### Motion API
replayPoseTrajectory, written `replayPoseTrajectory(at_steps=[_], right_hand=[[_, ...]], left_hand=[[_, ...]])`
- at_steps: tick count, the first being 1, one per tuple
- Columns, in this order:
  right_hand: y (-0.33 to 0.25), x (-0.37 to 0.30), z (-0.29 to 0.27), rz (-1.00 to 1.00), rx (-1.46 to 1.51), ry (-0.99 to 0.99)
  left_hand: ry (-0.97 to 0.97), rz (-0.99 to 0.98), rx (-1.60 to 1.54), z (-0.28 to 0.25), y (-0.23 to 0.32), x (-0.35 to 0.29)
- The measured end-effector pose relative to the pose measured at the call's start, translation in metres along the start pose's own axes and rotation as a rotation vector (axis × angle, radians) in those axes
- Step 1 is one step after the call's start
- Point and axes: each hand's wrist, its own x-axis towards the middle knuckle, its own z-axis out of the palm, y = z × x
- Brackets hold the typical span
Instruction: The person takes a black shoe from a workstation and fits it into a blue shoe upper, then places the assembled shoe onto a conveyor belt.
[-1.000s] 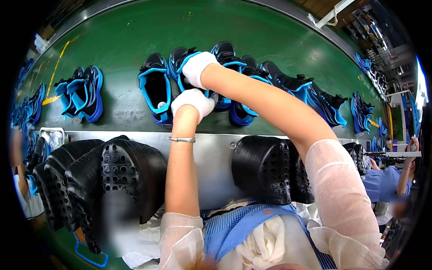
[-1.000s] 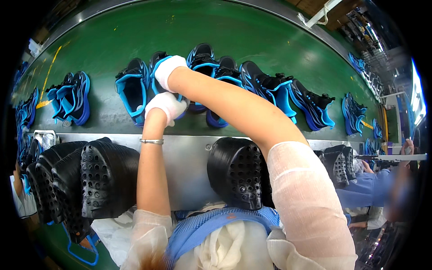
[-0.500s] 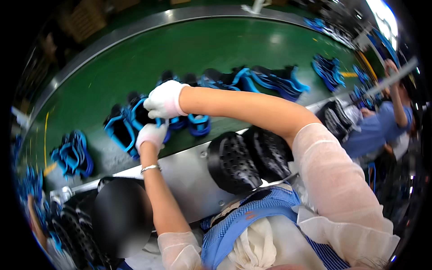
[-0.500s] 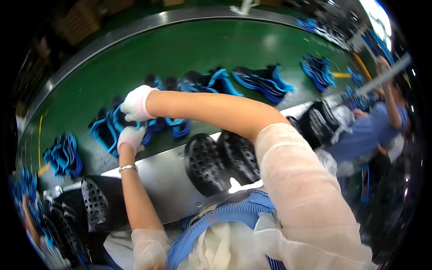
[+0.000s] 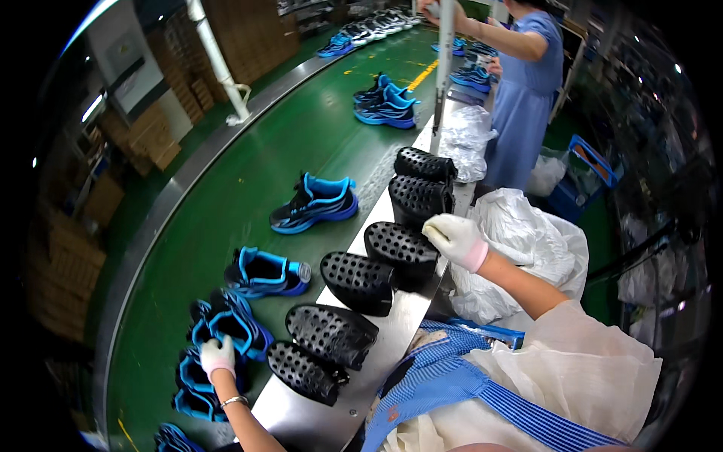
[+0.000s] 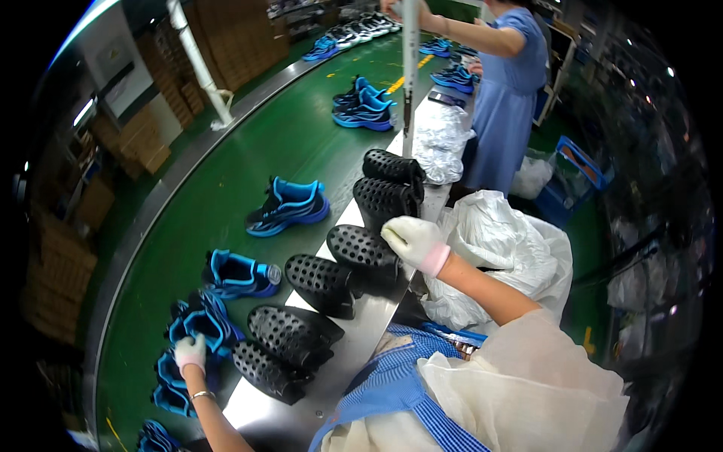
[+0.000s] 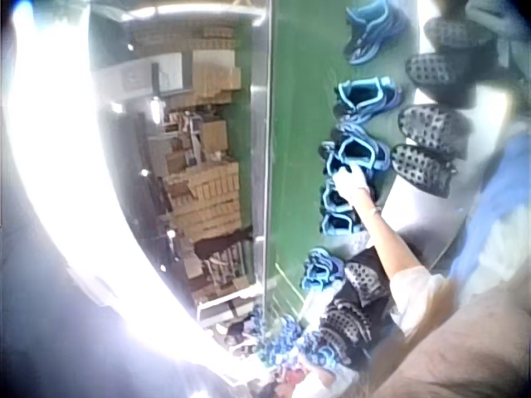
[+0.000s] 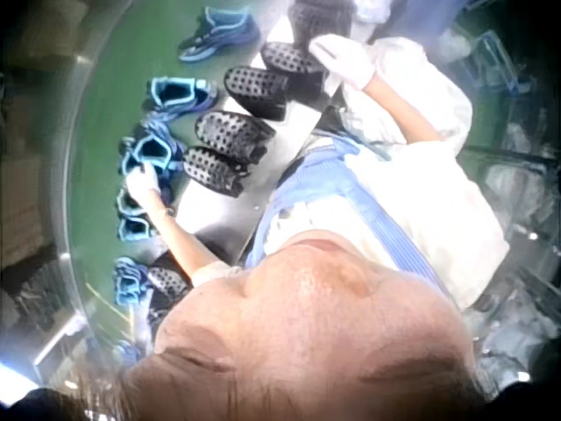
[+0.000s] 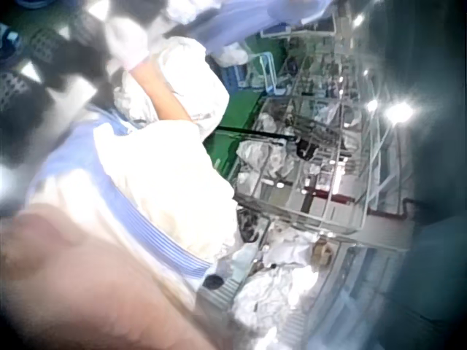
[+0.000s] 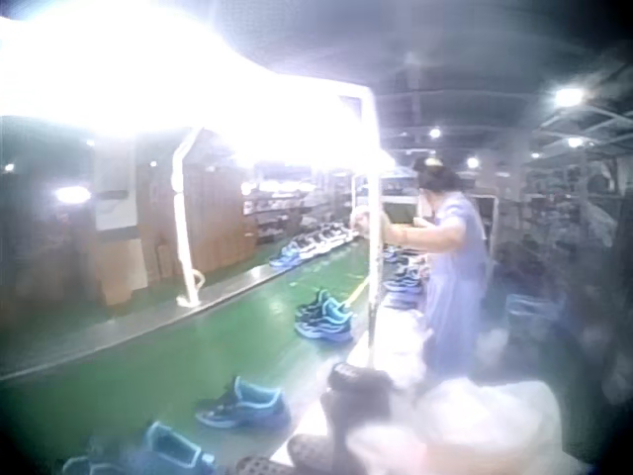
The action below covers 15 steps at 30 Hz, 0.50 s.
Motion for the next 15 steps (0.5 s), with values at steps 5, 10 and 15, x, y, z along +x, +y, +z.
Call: replayPoseTrajectory(at_steps=[5, 10, 15], right_hand=[[0.029, -0.02, 0.014, 0.099, 0.006, 0.111], [0.018, -0.013, 0.018, 0.147, 0.102, 0.086], [0.022, -0.052, 0.024, 0.201, 0.172, 0.157]], left_hand=[[-0.071, -0.084, 0.034, 0.014, 0.013, 0.028], [-0.28, -0.184, -0.08, 0.041, -0.024, 0.062], [-0.464, -0.145, 0.097, 0.055, -0.034, 0.087]])
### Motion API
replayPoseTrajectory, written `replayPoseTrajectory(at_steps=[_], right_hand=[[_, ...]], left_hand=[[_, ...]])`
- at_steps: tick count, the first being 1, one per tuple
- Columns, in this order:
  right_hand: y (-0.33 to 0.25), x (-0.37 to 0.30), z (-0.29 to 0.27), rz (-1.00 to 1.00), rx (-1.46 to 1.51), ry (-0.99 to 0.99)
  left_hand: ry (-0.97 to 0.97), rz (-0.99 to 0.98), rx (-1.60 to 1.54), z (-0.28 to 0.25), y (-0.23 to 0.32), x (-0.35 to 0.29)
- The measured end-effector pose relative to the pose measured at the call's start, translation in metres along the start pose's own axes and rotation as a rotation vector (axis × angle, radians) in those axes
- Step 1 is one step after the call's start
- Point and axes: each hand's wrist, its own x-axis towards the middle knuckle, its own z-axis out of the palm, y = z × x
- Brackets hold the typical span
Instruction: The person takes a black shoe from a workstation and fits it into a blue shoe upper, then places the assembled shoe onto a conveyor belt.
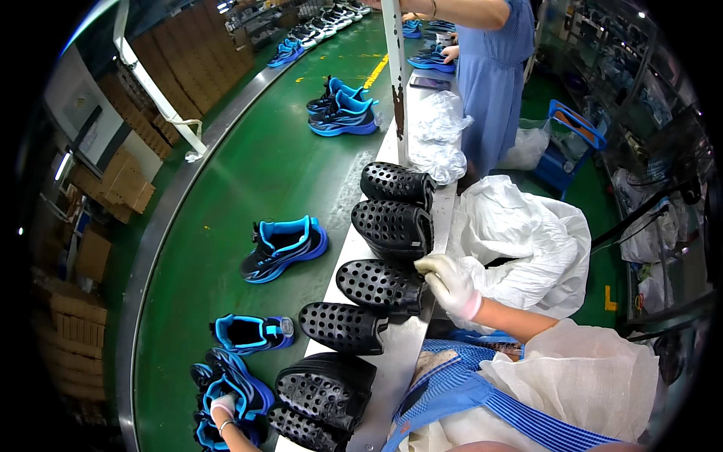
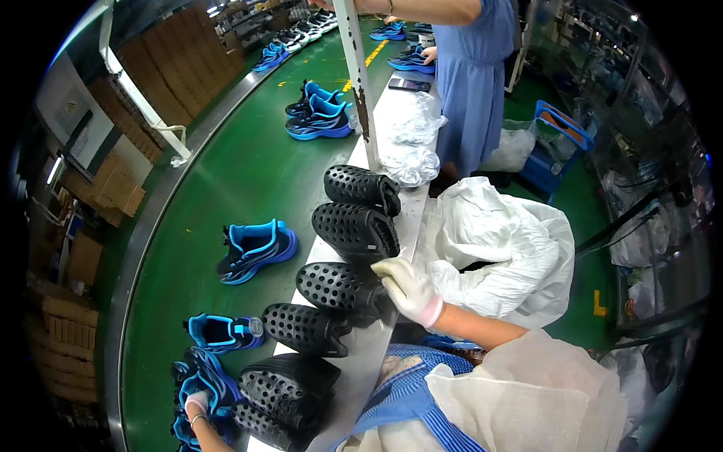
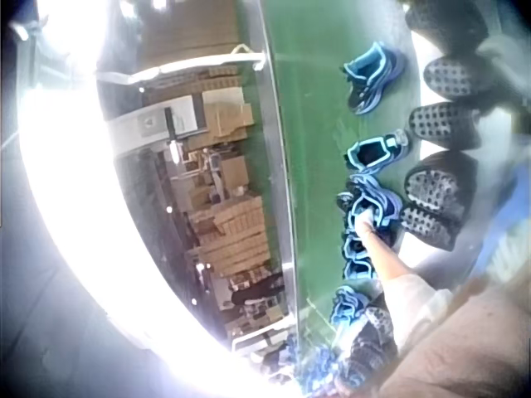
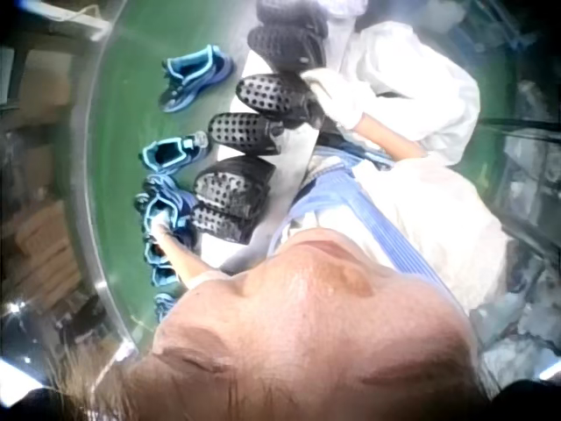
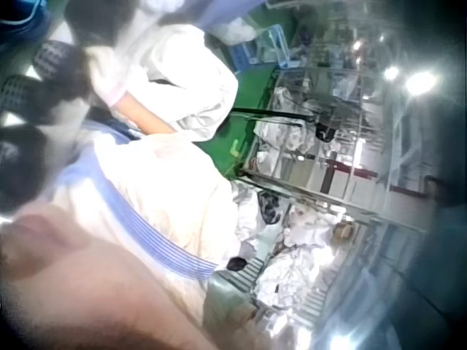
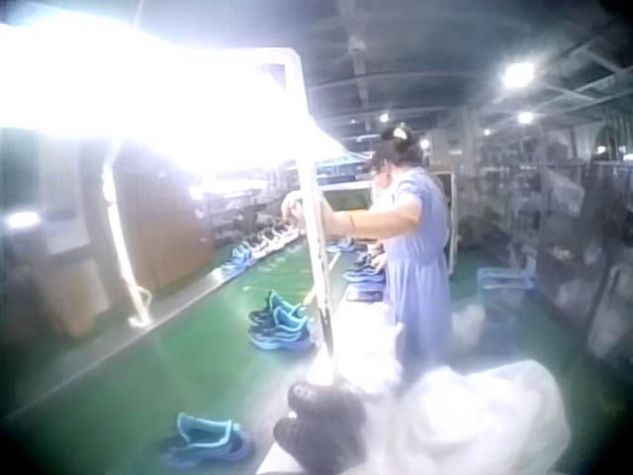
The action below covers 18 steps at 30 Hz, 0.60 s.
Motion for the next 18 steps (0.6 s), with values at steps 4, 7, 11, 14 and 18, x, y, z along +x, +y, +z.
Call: replayPoseTrajectory(at_steps=[4, 7, 11, 14, 18], right_hand=[[0.013, -0.024, 0.002, 0.117, -0.074, -0.022], [0.043, -0.046, 0.021, 0.195, -0.089, -0.097], [0.042, -0.042, 0.029, 0.197, -0.154, -0.167], [0.042, -0.044, 0.033, 0.199, -0.146, -0.144], [0.05, -0.05, 0.04, 0.1, -0.206, -0.083]], left_hand=[[-0.077, 0.246, 0.283, 0.002, -0.016, 0.016], [-0.058, 0.326, 0.344, 0.007, -0.047, 0.037], [-0.064, 0.088, 0.11, 0.006, -0.026, 0.025], [-0.062, 0.039, 0.038, 0.002, -0.02, 0.014], [-0.036, 0.037, -0.047, 0.003, -0.015, 0.004]])
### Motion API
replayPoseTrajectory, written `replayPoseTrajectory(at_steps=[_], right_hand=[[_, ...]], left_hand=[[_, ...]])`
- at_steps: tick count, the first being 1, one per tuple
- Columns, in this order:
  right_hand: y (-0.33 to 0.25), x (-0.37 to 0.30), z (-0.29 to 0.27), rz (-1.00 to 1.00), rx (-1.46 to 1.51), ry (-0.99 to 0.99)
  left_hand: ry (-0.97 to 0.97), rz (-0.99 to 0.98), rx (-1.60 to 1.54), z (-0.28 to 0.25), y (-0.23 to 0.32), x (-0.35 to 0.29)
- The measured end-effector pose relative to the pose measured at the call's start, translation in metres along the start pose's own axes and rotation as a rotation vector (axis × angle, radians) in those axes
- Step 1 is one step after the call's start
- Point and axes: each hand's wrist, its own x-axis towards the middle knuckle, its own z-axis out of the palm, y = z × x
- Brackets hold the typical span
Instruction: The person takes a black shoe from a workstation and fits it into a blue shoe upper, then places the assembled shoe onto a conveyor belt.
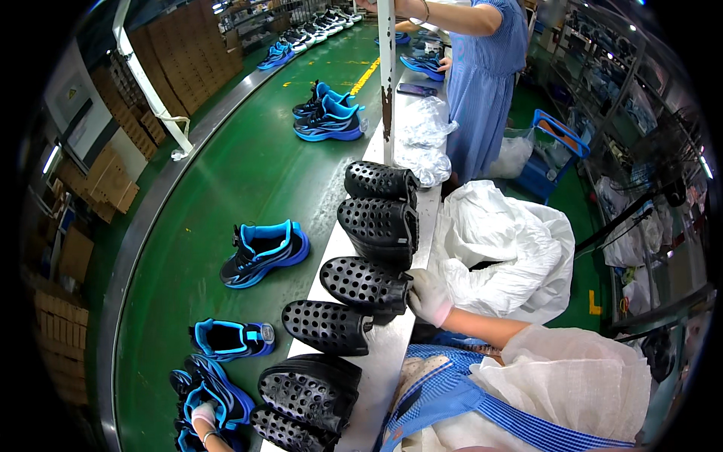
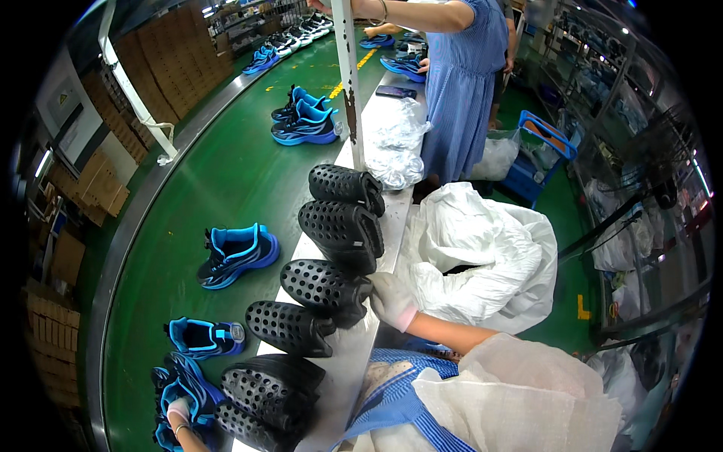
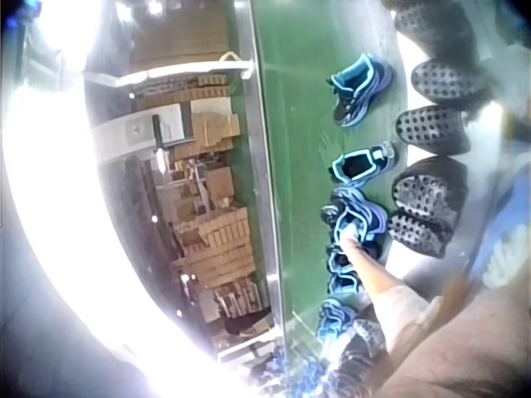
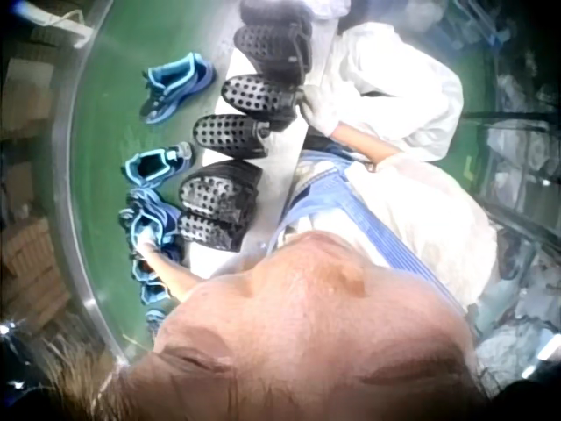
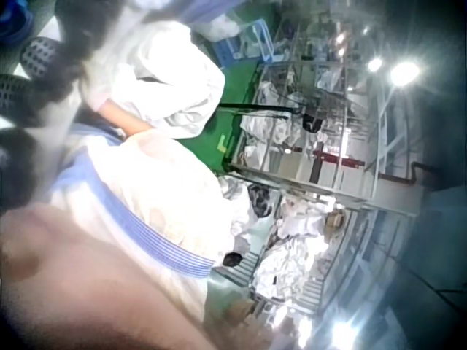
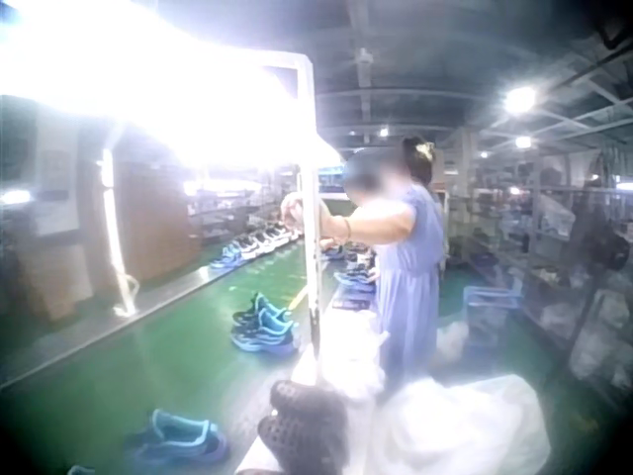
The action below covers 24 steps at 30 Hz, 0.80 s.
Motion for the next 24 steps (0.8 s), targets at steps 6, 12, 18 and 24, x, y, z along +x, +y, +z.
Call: replayPoseTrajectory(at_steps=[6, 12, 18, 24], right_hand=[[0.008, -0.004, 0.008, -0.054, -0.028, 0.047], [0.007, -0.003, 0.005, -0.046, -0.042, 0.03], [0.004, -0.004, 0.008, -0.058, -0.064, 0.027], [0.01, -0.002, 0.007, -0.068, -0.034, 0.027]], left_hand=[[0.019, -0.014, 0.039, -0.001, 0.001, -0.011], [0.014, -0.05, -0.031, -0.007, 0.018, -0.035], [0.078, -0.096, -0.165, 0.006, -0.011, -0.016], [0.078, -0.043, -0.049, 0.006, -0.012, -0.011]])
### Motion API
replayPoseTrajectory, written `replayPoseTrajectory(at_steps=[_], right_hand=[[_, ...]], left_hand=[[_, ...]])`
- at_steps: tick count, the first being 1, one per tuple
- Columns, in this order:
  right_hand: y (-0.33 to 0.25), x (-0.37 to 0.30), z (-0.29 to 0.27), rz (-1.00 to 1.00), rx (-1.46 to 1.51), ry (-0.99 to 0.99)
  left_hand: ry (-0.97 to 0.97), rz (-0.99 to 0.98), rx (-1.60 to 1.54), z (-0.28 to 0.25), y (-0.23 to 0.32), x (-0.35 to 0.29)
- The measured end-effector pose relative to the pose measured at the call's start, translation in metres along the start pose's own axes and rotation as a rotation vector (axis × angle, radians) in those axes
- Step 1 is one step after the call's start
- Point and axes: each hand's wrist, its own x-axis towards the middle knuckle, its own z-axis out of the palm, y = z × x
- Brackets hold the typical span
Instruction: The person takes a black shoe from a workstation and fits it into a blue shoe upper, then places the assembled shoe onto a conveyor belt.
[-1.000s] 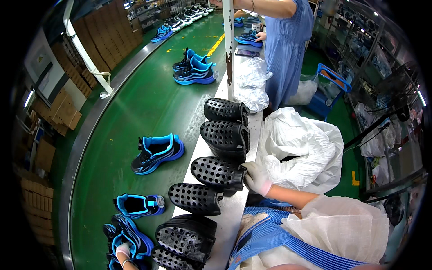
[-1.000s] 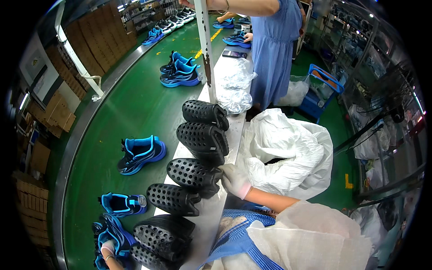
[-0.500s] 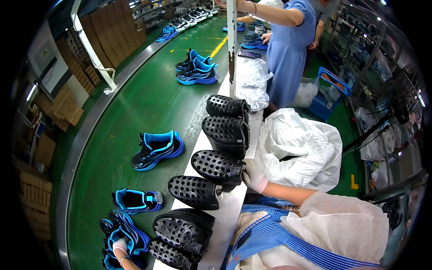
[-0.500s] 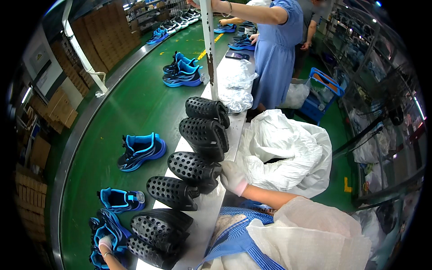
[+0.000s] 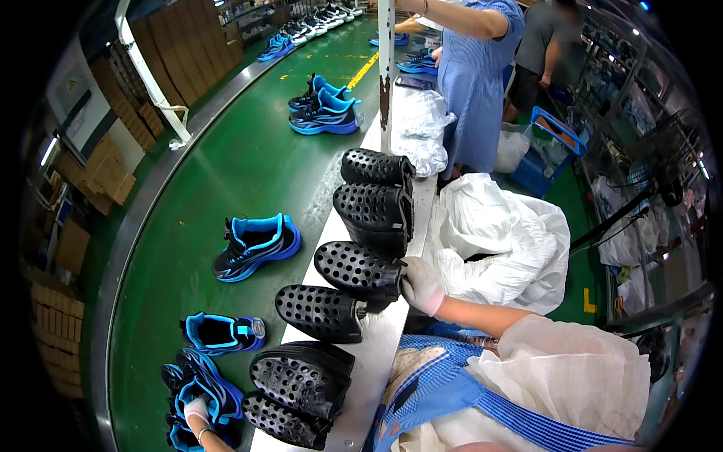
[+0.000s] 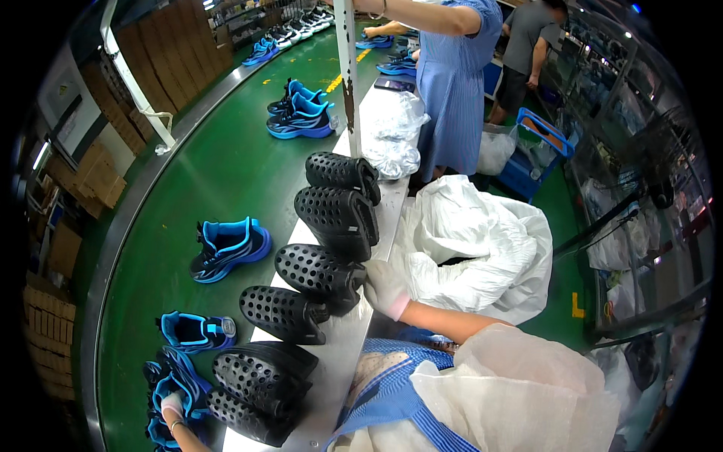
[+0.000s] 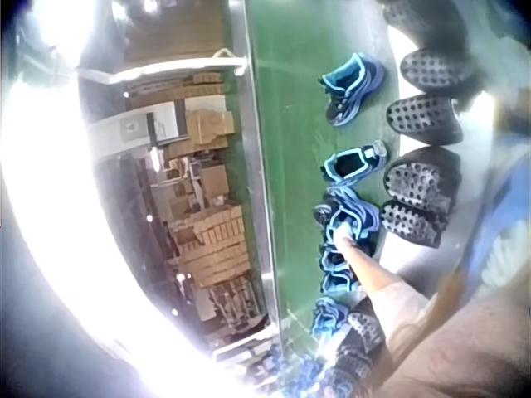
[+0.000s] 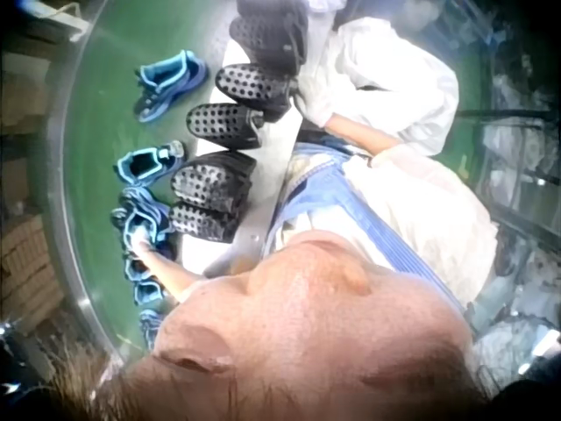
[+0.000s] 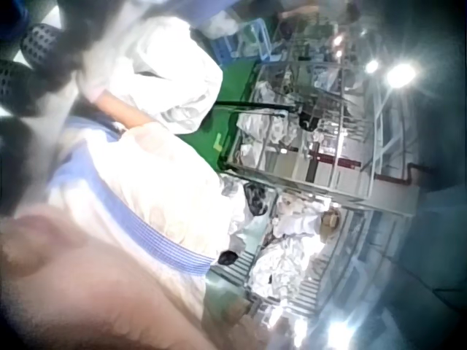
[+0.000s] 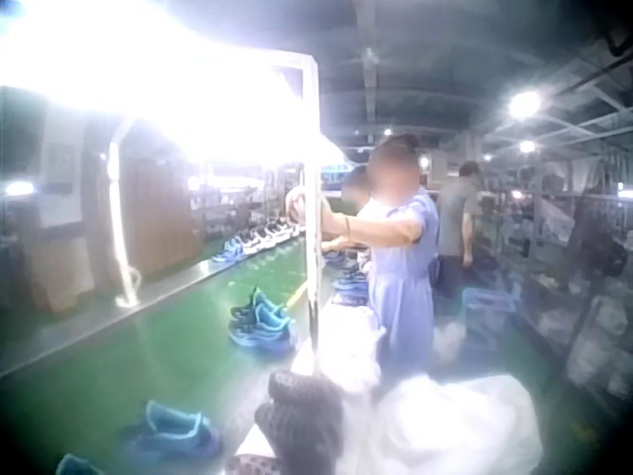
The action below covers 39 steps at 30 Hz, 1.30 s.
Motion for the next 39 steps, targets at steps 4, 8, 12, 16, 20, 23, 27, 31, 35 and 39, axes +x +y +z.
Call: replayPoseTrajectory(at_steps=[4, 8, 12, 16, 20, 23, 27, 31, 35, 39], right_hand=[[-0.005, -0.001, -0.002, 0.052, 0.0, -0.04], [-0.002, -0.002, 0.0, 0.045, 0.006, -0.007], [-0.002, -0.001, 0.003, -0.012, 0.003, 0.028], [0.003, -0.002, 0.004, -0.01, -0.007, 0.035], [-0.003, 0.001, 0.002, -0.002, -0.041, 0.025], [-0.005, 0.002, 0.008, -0.016, -0.028, 0.021], [0.001, -0.001, 0.002, 0.061, -0.042, -0.025], [-0.002, -0.002, 0.006, 0.05, -0.008, -0.017], [0.004, -0.005, 0.005, 0.034, -0.037, -0.011], [-0.007, 0.001, 0.006, -0.02, -0.033, 0.017]], left_hand=[[0.058, -0.099, -0.221, 0.005, -0.009, 0.001], [0.084, -0.118, -0.249, 0.003, -0.009, 0.002], [0.074, -0.109, -0.291, -0.005, 0.002, -0.022], [0.085, -0.101, -0.194, -0.005, 0.003, -0.018], [0.15, 0.024, -0.318, 0.016, -0.03, 0.014], [0.173, -0.054, -0.434, 0.03, -0.075, 0.055], [0.198, -0.031, -0.483, 0.037, -0.061, 0.06], [0.207, -0.047, -0.384, 0.035, -0.076, 0.064], [0.111, -0.105, -0.435, 0.026, -0.043, 0.041], [0.141, -0.055, -0.483, 0.034, -0.078, 0.057]])
